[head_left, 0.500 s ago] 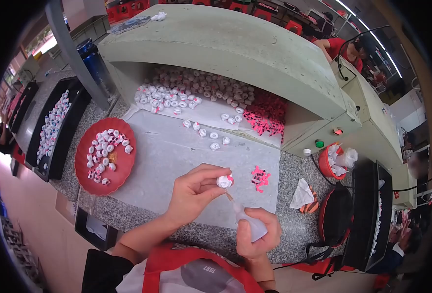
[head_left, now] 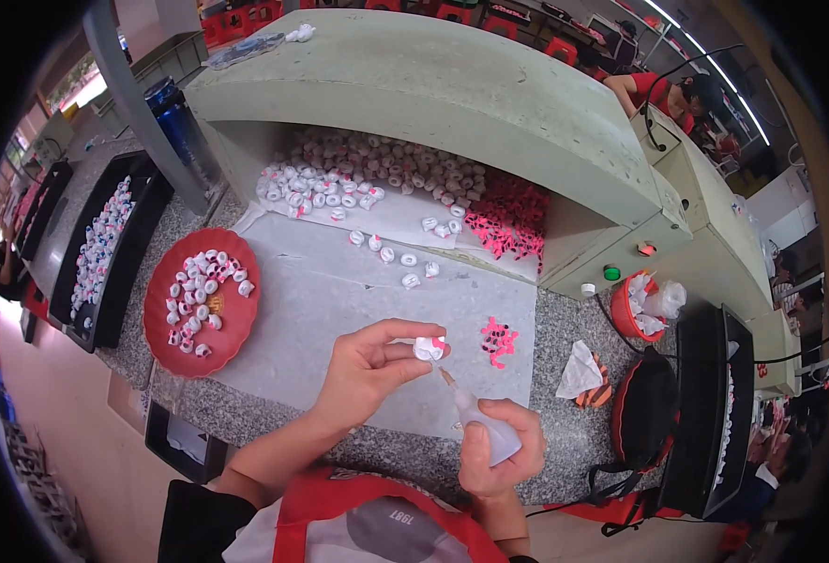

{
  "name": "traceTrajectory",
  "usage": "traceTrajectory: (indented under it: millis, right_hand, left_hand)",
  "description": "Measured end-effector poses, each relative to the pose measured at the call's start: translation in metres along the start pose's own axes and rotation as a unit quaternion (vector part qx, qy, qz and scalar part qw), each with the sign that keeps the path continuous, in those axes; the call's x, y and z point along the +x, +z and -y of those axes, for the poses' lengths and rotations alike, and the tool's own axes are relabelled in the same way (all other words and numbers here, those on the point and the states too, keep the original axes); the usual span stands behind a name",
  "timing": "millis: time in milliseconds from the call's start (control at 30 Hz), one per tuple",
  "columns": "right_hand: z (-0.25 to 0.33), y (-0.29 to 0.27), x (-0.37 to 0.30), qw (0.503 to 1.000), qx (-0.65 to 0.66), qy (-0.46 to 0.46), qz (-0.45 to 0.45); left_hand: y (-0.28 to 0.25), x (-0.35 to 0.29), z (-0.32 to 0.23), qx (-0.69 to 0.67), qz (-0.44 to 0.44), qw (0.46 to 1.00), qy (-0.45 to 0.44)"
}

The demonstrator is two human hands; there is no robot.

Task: Apply glue to small plastic toy components and join them together on a factory production line.

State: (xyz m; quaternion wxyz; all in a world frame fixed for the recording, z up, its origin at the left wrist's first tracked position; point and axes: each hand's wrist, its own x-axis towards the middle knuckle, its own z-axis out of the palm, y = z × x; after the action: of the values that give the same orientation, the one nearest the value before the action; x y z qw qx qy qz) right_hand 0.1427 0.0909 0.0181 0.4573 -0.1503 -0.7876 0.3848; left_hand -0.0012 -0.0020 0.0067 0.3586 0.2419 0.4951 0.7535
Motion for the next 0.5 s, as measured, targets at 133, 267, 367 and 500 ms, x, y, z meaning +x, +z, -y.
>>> traceTrajectory:
  millis: [133, 267, 367, 500]
  right_hand:
    - [-0.0007, -0.0020, -0.0011, 1.000, 0.012, 0.006, -0.001]
    - [-0.0005, -0.0019, -0.0001, 1.000, -0.001, -0.004, 0.000]
    - [-0.0002, -0.0029, 0.0001, 1.000, -0.004, 0.000, -0.003]
    - [-0.0021, -0.0056, 0.0037, 1.000, -0.011, 0.008, -0.006]
  left_hand:
    - [-0.0014, 0.0014, -0.0002, -0.033, 0.004, 0.999, -0.025]
    - [-0.0015, 0.0004, -0.0011, -0.067, 0.012, 0.997, -0.042]
    - [-0.0016, 0.0013, -0.0023, -0.072, 0.014, 0.996, -0.048]
    - [-0.0022, 0.0013, -0.0020, -0.077, 0.014, 0.996, -0.045]
